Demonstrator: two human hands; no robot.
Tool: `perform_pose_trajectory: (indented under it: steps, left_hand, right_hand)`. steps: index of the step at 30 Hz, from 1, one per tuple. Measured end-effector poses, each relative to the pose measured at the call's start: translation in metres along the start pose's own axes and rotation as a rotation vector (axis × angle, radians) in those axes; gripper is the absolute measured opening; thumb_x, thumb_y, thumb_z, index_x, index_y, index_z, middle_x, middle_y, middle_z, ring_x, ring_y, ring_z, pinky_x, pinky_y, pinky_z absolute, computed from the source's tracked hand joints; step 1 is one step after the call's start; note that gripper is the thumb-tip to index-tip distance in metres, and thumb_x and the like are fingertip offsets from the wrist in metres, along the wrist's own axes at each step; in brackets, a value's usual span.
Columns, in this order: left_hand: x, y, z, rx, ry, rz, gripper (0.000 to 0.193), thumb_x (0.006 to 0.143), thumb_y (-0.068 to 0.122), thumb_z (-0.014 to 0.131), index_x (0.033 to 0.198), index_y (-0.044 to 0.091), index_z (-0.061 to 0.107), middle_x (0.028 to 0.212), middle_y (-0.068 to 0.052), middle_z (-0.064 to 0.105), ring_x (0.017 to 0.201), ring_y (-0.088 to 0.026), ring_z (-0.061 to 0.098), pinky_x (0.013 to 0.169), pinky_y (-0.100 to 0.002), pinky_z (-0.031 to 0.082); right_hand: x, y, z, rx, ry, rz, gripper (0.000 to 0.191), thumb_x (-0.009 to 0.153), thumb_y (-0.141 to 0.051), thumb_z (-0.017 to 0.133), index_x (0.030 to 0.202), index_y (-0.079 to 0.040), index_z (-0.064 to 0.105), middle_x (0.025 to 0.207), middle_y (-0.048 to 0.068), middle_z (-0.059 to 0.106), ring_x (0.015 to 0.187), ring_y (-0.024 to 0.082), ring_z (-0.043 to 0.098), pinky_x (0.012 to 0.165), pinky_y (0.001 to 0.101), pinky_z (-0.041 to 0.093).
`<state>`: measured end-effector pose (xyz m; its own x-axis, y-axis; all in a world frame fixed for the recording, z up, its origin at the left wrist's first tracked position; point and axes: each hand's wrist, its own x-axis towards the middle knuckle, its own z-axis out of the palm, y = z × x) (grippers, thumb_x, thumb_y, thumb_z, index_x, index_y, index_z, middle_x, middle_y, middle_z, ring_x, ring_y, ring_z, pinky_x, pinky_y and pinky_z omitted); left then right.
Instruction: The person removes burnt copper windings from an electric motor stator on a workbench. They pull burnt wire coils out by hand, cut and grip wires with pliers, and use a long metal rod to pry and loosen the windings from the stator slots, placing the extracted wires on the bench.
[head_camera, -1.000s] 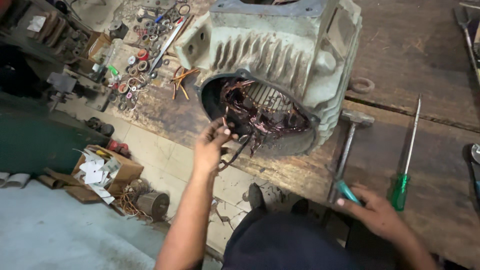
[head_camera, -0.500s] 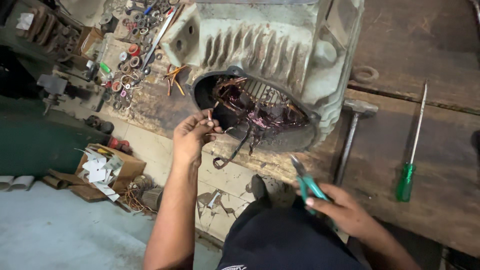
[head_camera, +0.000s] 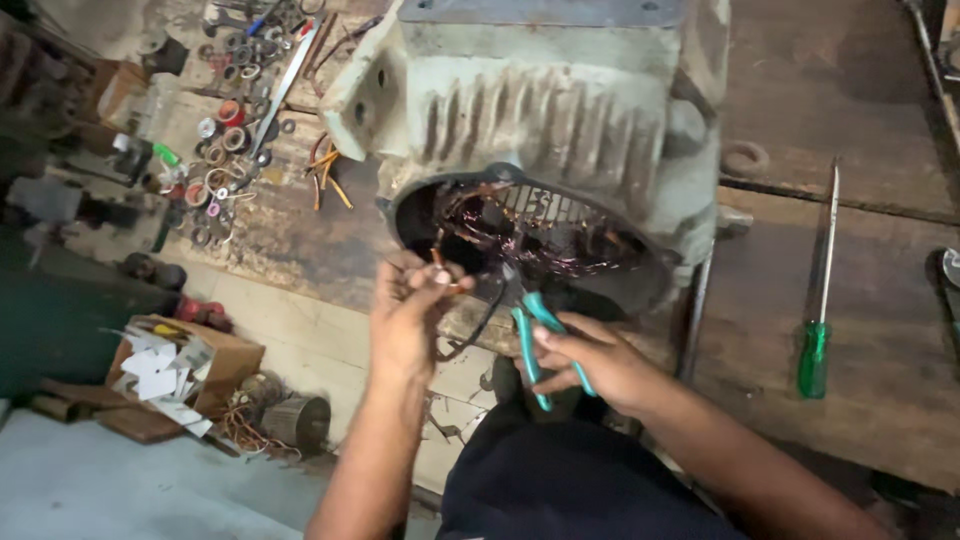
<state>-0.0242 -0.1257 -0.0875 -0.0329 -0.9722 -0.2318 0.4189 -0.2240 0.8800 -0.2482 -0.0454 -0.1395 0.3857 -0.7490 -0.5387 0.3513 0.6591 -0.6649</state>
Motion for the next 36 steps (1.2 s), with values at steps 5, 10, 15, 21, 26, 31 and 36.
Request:
perform_pose_trajectory:
  steps: [5,10,15,21,26,31,36]
  left_hand:
    - [-0.01,-0.002,0.008,-0.231,-0.192,-0.049,0.026,0.096,0.006,0.06,0.12,0.005,0.049,0.118,-0.017,0.065,0.113,-0.033,0.066,0.102,-0.045,0.05]
    - [-0.009,0.0,-0.022,-0.262,-0.297,-0.043,0.033,0.099,0.01,0.057,0.13,0.005,0.046,0.13,-0.023,0.062,0.122,-0.033,0.062,0.111,-0.045,0.048]
    - [-0.002,0.004,-0.05,0.186,-0.458,-0.111,0.05,0.096,0.009,0.062,0.143,0.003,0.046,0.138,-0.016,0.061,0.127,-0.026,0.06,0.108,-0.039,0.048]
    - [0.013,0.017,-0.038,0.61,-0.621,0.112,0.049,0.09,0.009,0.073,0.136,0.001,0.059,0.123,-0.015,0.067,0.108,-0.018,0.07,0.086,-0.032,0.061]
    - [0.029,0.012,-0.021,0.626,-0.578,-0.115,0.028,0.094,0.02,0.07,0.116,0.003,0.075,0.097,-0.01,0.078,0.082,-0.016,0.074,0.072,-0.03,0.06]
    - [0.057,0.001,0.012,0.494,-0.592,-0.118,0.038,0.104,0.03,0.064,0.116,-0.003,0.077,0.108,-0.013,0.075,0.095,-0.019,0.07,0.084,-0.033,0.06]
    - [0.085,0.007,0.035,0.167,-0.543,-0.486,0.064,0.095,0.033,0.064,0.146,0.0,0.046,0.142,-0.015,0.056,0.134,-0.027,0.056,0.102,-0.043,0.053]
  right_hand:
    - [-0.049,-0.036,0.008,-0.405,0.067,0.035,0.058,0.092,-0.045,0.06,0.138,-0.01,0.062,0.116,0.011,0.071,0.107,0.021,0.07,0.086,0.0424,0.062]
    - [-0.104,-0.064,0.007,-0.879,0.475,0.139,0.05,0.097,-0.043,0.063,0.136,-0.013,0.067,0.112,0.01,0.066,0.108,0.022,0.064,0.095,0.0368,0.056]
    - [-0.079,-0.042,0.015,-0.356,0.456,0.026,0.049,0.099,-0.033,0.067,0.136,-0.001,0.063,0.122,0.018,0.069,0.106,0.032,0.075,0.091,0.0418,0.061]
    - [-0.05,0.019,0.062,-0.256,0.587,-0.042,0.052,0.092,-0.022,0.065,0.137,0.004,0.062,0.122,0.022,0.075,0.113,0.031,0.07,0.094,0.0413,0.055]
    - [-0.031,0.053,0.102,0.21,0.426,-0.172,0.059,0.09,-0.017,0.056,0.145,0.0,0.045,0.132,0.022,0.069,0.123,0.041,0.067,0.091,0.0526,0.059]
    - [0.007,0.063,0.105,0.44,0.23,-0.301,0.054,0.094,-0.02,0.053,0.144,-0.001,0.045,0.132,0.025,0.065,0.125,0.042,0.064,0.093,0.0551,0.058]
    - [0.046,0.072,0.096,0.537,0.101,-0.416,0.046,0.1,-0.021,0.053,0.141,-0.002,0.048,0.131,0.022,0.064,0.123,0.041,0.064,0.093,0.0546,0.057]
